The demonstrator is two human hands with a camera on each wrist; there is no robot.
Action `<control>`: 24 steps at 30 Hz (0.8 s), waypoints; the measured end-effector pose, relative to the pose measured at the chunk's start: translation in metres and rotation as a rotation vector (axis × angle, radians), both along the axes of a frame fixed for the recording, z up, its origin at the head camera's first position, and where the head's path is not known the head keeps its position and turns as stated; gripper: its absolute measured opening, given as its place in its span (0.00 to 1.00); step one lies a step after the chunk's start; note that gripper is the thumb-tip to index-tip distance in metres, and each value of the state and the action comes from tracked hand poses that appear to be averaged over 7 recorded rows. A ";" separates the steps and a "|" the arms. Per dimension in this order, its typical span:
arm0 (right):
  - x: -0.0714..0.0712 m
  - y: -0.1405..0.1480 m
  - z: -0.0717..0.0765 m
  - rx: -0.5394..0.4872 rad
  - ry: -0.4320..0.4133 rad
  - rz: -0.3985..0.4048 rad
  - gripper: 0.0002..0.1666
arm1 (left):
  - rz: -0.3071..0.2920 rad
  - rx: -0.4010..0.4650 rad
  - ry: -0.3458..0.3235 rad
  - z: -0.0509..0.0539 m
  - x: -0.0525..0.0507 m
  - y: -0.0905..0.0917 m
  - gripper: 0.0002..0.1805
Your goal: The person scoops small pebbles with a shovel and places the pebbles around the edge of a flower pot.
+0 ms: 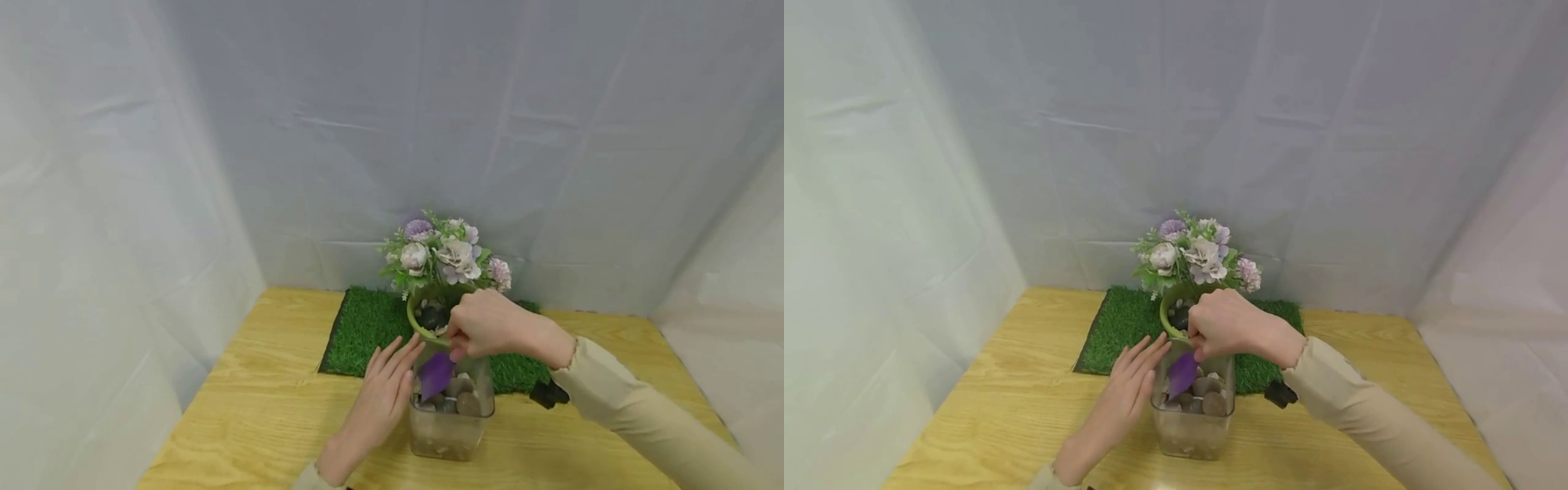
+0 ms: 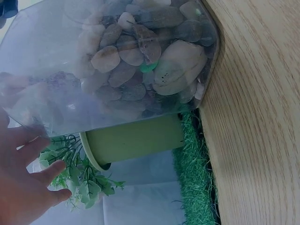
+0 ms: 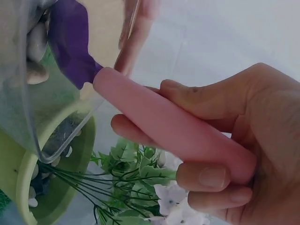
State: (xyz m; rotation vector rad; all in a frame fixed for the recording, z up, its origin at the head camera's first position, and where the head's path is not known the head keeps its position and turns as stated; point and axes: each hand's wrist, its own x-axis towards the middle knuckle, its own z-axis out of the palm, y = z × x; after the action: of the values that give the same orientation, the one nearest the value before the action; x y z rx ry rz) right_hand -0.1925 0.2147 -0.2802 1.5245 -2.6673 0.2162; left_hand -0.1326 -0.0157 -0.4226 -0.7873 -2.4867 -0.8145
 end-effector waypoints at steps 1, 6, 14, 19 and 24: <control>0.001 0.000 0.000 -0.003 -0.004 0.006 0.17 | 0.001 0.000 0.000 0.000 0.000 0.000 0.24; 0.002 0.009 0.006 -0.006 -0.043 -0.023 0.11 | 0.005 0.005 0.011 -0.001 0.000 0.001 0.25; 0.019 0.005 -0.013 0.014 0.260 0.005 0.10 | 0.000 0.002 0.001 -0.001 -0.001 0.002 0.25; 0.047 0.005 -0.028 0.001 0.453 -0.013 0.15 | -0.002 0.011 -0.009 -0.001 0.000 0.002 0.25; 0.060 0.016 -0.047 -0.085 0.522 -0.034 0.20 | 0.002 0.016 -0.007 -0.002 0.000 0.003 0.26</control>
State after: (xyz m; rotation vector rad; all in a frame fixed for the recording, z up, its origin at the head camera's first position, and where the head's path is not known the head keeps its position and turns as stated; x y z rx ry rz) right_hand -0.1324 0.2310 -0.3269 1.2898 -2.2385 -0.0640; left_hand -0.1324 -0.0124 -0.4245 -0.7773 -2.4834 -0.8362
